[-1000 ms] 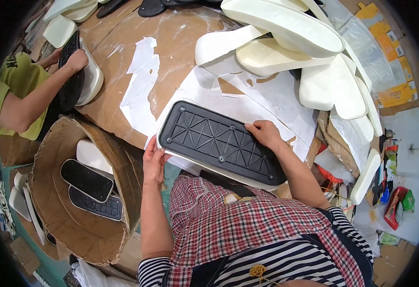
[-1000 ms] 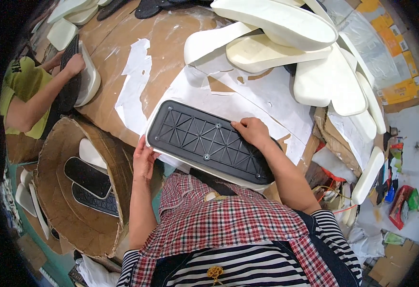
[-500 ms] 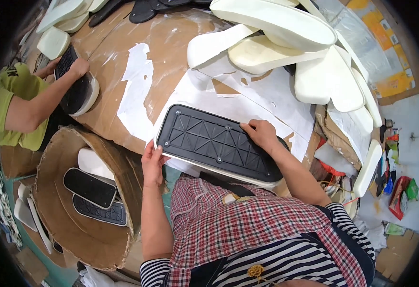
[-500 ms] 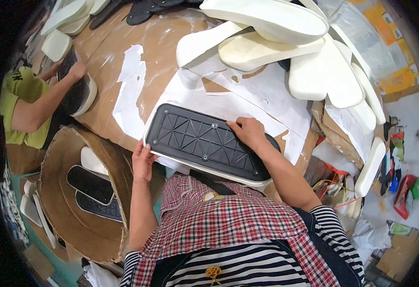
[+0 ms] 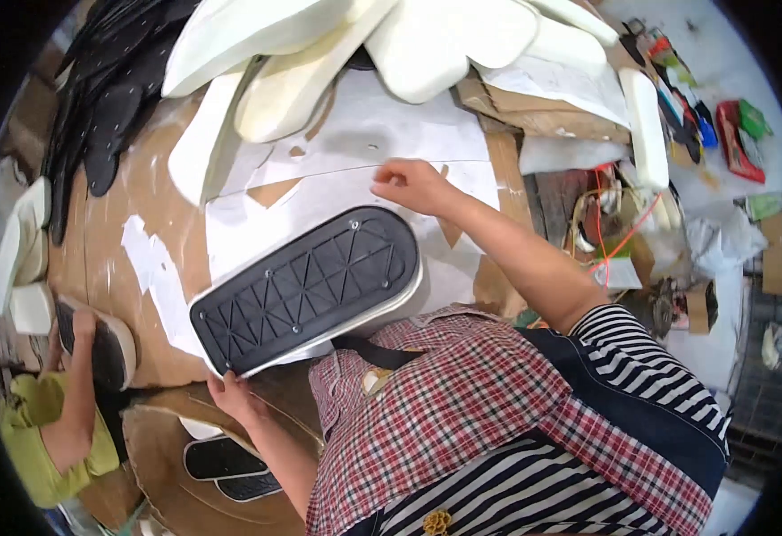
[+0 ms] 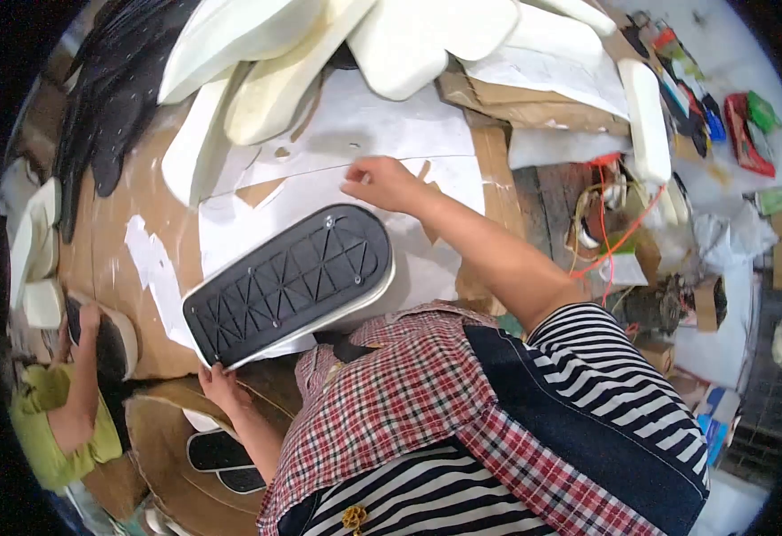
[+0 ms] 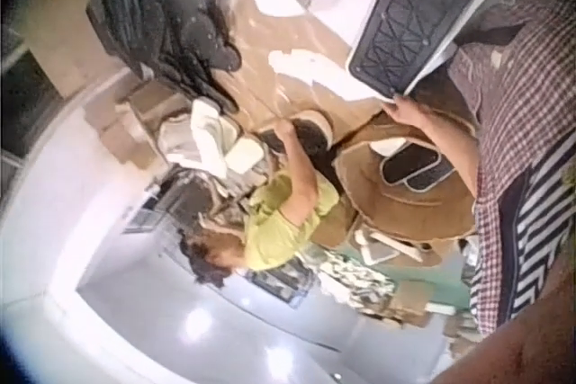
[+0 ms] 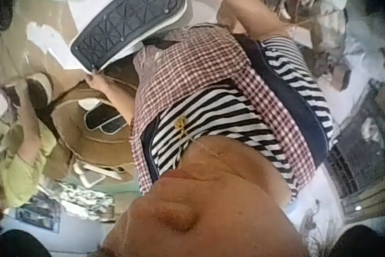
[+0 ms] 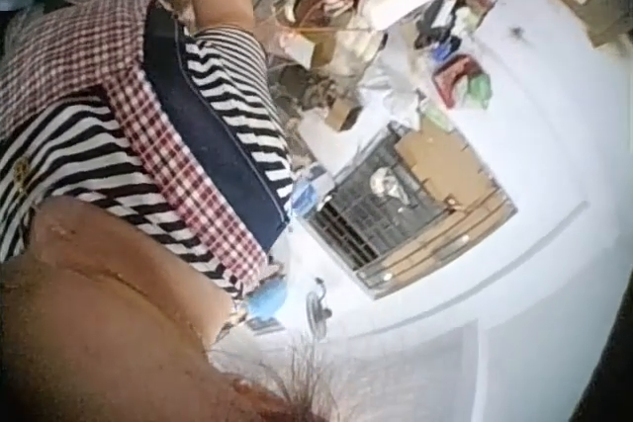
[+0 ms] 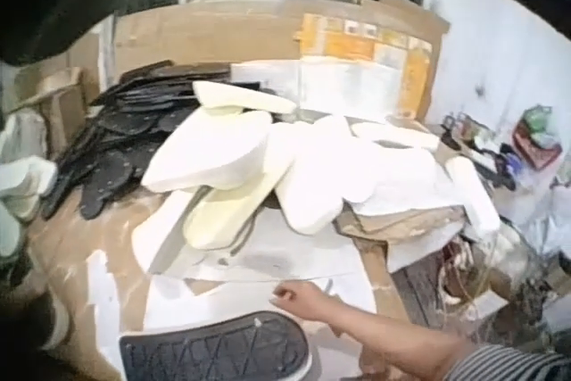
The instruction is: Fitting foam pads onto plastic bases and securing them with adhesive tape.
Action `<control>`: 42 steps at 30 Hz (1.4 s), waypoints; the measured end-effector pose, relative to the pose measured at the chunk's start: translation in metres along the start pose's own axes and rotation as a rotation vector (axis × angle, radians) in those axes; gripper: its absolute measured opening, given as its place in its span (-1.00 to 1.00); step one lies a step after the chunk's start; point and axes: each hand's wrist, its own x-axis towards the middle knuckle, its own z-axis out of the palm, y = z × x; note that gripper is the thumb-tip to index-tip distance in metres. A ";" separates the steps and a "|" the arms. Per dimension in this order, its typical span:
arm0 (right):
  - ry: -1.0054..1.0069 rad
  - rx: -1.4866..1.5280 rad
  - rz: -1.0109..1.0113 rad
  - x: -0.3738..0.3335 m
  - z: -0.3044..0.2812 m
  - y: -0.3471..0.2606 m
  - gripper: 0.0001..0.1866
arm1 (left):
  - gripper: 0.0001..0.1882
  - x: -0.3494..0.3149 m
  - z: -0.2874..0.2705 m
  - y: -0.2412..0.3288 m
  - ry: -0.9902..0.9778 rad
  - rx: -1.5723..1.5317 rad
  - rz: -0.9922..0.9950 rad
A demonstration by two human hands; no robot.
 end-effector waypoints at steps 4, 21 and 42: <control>-0.199 0.274 0.242 -0.066 -0.005 0.057 -0.66 | -0.44 -0.034 0.069 0.046 -0.019 0.505 0.672; -0.184 0.838 0.230 -0.101 0.028 0.057 -0.37 | -0.40 -0.163 0.227 0.063 -0.912 0.990 1.313; -0.169 0.739 0.277 -0.086 0.040 0.059 -0.38 | -0.28 -0.164 0.228 0.060 -0.919 1.183 1.274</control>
